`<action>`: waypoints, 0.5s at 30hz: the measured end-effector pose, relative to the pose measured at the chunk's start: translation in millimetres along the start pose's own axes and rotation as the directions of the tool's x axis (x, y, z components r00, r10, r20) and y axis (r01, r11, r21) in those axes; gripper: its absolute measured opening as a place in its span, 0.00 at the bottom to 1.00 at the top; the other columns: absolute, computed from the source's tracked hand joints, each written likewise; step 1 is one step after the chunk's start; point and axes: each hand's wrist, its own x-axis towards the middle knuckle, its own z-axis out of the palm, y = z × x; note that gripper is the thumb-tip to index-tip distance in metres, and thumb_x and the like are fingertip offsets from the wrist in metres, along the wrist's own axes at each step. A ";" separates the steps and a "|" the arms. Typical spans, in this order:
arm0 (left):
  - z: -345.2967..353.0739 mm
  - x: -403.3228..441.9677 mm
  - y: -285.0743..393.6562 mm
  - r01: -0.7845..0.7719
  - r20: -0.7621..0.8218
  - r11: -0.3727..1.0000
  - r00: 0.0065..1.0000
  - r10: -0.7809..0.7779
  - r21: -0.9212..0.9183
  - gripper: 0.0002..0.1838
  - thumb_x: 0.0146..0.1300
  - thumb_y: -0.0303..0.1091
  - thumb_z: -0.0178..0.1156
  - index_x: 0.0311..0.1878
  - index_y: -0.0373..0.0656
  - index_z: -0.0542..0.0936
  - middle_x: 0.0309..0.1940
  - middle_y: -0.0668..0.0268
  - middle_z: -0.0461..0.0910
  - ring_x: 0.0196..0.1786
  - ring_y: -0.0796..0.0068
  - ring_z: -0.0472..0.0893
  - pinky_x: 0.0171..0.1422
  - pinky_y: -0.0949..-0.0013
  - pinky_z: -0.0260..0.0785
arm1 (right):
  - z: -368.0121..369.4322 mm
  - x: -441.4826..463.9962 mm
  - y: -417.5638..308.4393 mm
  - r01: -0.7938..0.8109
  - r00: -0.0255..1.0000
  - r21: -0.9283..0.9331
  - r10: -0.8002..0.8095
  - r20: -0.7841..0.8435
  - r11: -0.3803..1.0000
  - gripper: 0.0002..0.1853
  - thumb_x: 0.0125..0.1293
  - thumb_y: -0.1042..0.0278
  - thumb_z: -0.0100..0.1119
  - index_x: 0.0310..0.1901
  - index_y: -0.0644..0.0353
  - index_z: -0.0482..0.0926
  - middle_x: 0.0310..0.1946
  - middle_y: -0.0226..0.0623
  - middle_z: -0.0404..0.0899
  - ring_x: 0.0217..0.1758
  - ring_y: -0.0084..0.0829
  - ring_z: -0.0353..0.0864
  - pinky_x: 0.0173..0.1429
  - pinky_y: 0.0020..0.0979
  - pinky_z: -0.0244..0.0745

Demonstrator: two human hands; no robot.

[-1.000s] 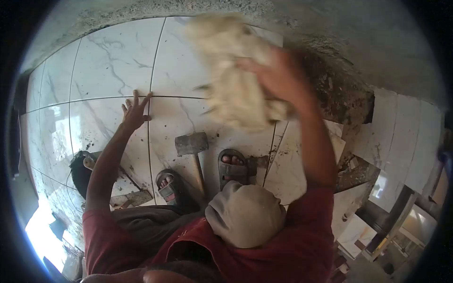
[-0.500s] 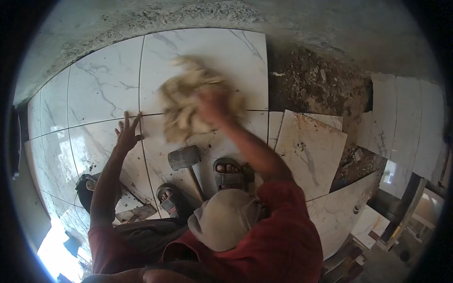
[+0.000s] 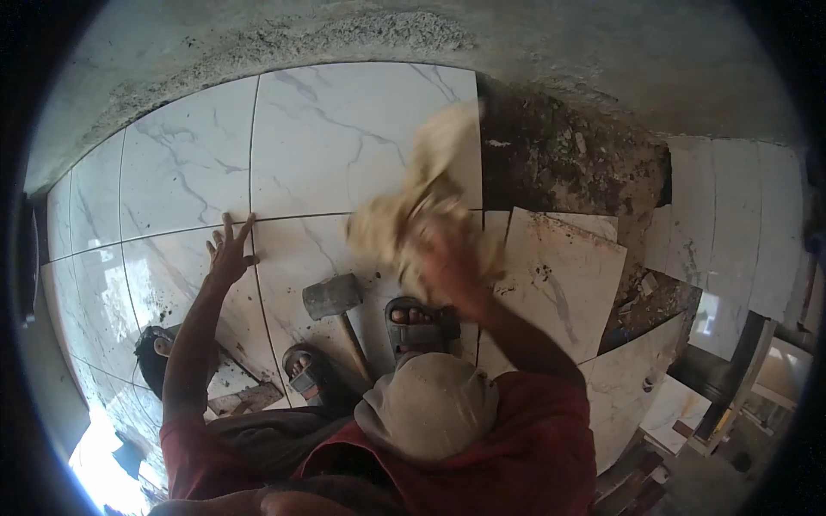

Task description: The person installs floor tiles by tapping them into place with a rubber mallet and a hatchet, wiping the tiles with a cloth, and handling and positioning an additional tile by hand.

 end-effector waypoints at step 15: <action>5.7 -4.4 -3.9 0.005 0.003 1.000 1.000 -0.005 -0.014 0.53 0.48 0.38 0.73 0.73 0.75 0.50 0.74 0.44 0.34 0.68 0.20 0.49 0.67 0.26 0.45 | -13.7 147.2 218.7 -0.436 0.865 -0.013 0.415 -0.283 0.900 0.23 0.52 0.65 0.63 0.52 0.59 0.75 0.52 0.48 0.75 0.55 0.51 0.73 0.56 0.46 0.69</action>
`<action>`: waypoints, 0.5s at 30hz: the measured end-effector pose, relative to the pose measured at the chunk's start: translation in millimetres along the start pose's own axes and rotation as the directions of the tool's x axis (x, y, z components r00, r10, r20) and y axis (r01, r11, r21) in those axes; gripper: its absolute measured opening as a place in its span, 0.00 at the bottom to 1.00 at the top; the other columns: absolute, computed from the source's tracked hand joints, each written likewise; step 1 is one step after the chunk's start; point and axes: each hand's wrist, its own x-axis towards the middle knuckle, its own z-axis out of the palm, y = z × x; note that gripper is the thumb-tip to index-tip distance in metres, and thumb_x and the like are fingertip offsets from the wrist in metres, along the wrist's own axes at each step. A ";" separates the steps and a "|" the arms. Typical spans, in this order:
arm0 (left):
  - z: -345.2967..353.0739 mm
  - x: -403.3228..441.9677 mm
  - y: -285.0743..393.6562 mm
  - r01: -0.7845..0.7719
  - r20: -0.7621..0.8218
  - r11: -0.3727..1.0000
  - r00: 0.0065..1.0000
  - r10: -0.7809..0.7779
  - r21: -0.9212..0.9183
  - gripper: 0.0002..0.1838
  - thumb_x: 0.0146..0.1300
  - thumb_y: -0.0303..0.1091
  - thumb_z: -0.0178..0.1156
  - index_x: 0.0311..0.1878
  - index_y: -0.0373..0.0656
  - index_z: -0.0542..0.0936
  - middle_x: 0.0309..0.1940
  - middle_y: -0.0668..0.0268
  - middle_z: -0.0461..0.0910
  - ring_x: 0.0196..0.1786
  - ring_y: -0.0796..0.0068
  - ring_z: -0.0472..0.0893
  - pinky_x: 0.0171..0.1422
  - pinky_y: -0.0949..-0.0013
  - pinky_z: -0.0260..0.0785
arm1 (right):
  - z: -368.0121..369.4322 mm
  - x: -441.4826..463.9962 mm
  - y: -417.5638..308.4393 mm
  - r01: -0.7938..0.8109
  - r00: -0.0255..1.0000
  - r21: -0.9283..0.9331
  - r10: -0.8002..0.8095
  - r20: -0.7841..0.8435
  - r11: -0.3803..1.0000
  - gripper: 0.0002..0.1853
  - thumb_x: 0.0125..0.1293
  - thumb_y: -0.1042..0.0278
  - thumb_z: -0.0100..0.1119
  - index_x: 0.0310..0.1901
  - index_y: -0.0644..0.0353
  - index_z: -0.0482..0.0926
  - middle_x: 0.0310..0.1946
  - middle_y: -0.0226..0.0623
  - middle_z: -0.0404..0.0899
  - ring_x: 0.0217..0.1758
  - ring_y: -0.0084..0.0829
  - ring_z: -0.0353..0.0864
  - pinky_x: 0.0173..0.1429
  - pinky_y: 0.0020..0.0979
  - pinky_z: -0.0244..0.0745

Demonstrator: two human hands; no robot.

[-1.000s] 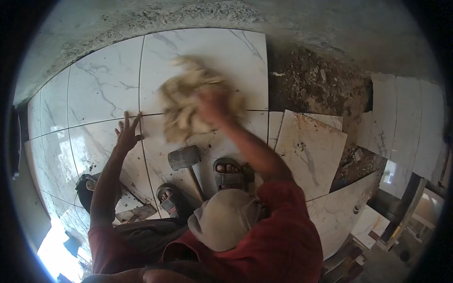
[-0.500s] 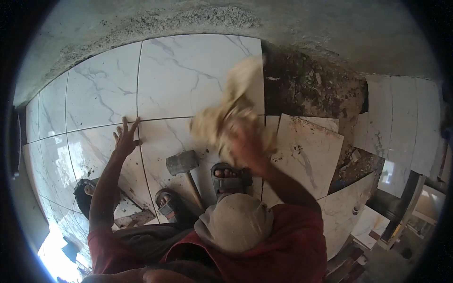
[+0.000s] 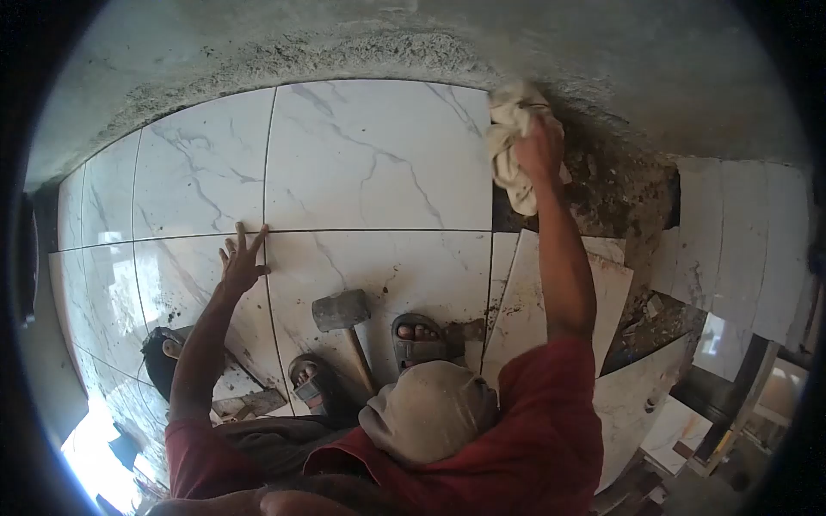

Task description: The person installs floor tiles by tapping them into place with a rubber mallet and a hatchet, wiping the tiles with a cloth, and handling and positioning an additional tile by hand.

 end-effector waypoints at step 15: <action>-6.5 4.8 6.5 0.043 0.040 0.999 0.998 -0.043 0.014 0.55 0.48 0.36 0.72 0.73 0.77 0.48 0.75 0.48 0.31 0.70 0.22 0.48 0.67 0.27 0.46 | 107.9 -28.9 -208.5 0.267 0.935 0.446 -0.343 0.096 0.854 0.12 0.47 0.68 0.61 0.36 0.60 0.79 0.36 0.45 0.78 0.43 0.48 0.77 0.48 0.48 0.69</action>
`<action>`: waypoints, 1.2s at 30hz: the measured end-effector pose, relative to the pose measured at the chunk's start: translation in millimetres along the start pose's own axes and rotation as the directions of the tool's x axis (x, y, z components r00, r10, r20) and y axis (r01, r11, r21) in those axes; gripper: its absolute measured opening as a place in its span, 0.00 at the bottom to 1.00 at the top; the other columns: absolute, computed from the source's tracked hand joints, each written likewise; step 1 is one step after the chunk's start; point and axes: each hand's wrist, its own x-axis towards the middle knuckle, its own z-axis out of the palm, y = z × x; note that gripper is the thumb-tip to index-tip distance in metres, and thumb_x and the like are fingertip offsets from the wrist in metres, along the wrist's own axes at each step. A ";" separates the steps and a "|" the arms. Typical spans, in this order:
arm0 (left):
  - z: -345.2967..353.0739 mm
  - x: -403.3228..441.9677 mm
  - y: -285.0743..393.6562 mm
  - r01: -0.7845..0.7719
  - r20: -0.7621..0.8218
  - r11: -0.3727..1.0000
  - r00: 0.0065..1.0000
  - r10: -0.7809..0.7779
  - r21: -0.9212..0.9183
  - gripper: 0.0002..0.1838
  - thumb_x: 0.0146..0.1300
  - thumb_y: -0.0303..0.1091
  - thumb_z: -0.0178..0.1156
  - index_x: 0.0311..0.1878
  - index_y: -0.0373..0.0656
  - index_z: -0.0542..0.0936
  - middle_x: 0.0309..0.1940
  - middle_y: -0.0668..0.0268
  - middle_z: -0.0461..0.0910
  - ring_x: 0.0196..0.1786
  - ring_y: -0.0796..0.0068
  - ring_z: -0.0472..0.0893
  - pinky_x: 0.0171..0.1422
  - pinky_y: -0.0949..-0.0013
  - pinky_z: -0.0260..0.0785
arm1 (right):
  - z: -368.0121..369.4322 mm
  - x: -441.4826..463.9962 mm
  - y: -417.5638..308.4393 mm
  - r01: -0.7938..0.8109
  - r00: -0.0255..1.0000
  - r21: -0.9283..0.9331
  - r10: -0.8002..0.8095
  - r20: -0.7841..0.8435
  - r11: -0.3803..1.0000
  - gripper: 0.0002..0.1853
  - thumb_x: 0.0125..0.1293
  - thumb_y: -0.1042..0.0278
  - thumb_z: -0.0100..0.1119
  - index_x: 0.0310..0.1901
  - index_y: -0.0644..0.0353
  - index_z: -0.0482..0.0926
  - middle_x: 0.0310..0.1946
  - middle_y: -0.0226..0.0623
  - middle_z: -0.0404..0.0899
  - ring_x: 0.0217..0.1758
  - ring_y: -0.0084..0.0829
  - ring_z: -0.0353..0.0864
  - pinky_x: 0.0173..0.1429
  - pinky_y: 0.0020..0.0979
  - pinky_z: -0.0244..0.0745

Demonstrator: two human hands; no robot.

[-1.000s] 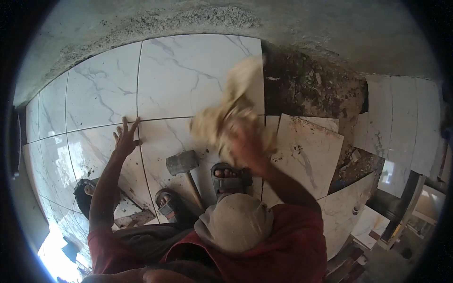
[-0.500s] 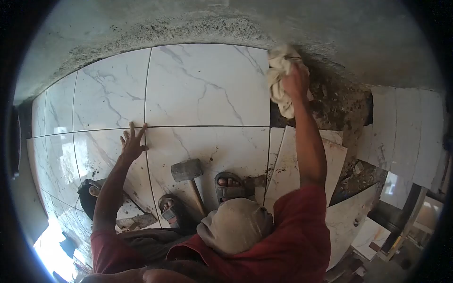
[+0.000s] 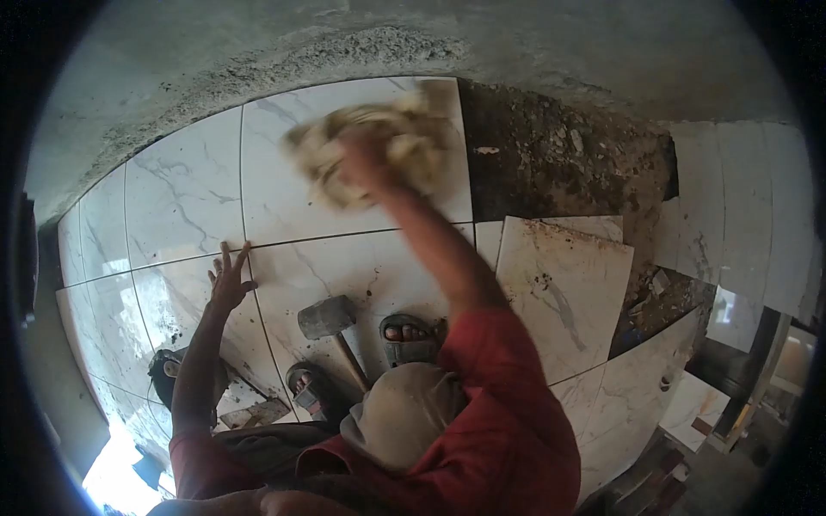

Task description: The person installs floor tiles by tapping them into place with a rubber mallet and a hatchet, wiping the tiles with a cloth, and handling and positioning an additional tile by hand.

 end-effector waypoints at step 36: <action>6.6 1.1 -5.2 -0.071 -0.039 0.996 0.997 0.073 0.057 0.54 0.48 0.36 0.73 0.73 0.73 0.49 0.74 0.42 0.35 0.67 0.20 0.52 0.66 0.27 0.50 | -223.2 -1.1 67.7 -0.066 0.577 0.635 0.549 -0.605 0.770 0.23 0.66 0.66 0.55 0.60 0.64 0.68 0.57 0.40 0.73 0.57 0.34 0.73 0.59 0.35 0.68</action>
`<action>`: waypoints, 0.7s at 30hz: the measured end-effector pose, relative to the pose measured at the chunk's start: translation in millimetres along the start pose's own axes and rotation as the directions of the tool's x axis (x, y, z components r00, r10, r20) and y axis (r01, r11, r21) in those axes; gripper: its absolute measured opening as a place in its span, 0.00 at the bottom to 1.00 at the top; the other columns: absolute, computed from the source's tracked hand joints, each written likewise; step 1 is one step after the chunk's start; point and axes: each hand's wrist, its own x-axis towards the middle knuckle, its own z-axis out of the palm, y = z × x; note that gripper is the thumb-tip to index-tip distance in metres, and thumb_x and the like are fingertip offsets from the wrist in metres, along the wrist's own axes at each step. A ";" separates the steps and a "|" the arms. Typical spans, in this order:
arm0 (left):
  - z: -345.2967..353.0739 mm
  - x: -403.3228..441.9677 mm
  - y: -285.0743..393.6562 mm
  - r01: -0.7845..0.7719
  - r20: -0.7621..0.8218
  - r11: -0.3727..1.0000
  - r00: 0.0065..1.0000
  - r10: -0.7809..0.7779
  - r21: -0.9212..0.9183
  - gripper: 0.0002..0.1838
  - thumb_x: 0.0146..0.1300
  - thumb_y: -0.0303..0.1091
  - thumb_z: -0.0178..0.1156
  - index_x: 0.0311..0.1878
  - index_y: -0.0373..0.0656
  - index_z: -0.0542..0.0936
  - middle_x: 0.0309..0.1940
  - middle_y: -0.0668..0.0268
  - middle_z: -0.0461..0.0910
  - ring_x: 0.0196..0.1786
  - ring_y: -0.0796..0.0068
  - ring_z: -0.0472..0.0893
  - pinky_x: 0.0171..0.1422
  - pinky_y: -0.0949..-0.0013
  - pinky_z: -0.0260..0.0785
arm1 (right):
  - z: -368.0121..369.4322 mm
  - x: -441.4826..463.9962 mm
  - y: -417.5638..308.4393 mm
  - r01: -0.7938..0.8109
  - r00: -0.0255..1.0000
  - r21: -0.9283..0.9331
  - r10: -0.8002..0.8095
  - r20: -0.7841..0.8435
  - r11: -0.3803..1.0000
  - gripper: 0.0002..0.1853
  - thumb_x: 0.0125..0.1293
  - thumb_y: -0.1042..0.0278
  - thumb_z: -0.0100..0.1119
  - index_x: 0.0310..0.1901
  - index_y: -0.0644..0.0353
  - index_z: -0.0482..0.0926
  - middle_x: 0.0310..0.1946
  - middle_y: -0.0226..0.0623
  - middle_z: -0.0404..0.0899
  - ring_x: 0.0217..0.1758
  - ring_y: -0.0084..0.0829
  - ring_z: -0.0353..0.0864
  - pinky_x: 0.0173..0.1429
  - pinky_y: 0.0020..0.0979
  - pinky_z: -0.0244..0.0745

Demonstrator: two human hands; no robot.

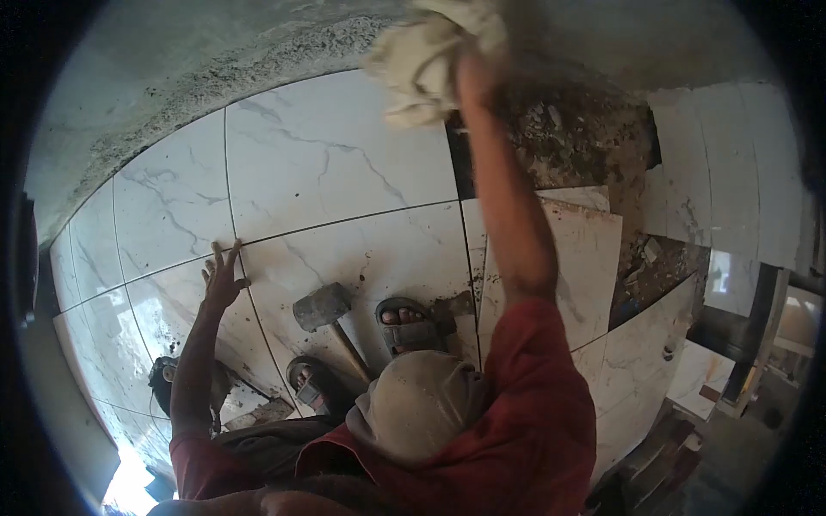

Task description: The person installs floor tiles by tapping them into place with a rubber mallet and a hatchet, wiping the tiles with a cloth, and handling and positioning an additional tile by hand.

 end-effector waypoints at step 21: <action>14.7 15.4 -21.3 -0.133 -0.143 0.985 0.983 0.116 -0.109 0.35 0.58 0.49 0.63 0.68 0.65 0.62 0.70 0.37 0.50 0.70 0.39 0.59 0.70 0.39 0.50 | -31.4 -203.5 121.0 0.580 0.697 -0.559 -0.006 0.717 0.592 0.35 0.65 0.45 0.52 0.68 0.57 0.61 0.72 0.45 0.53 0.75 0.51 0.49 0.71 0.64 0.40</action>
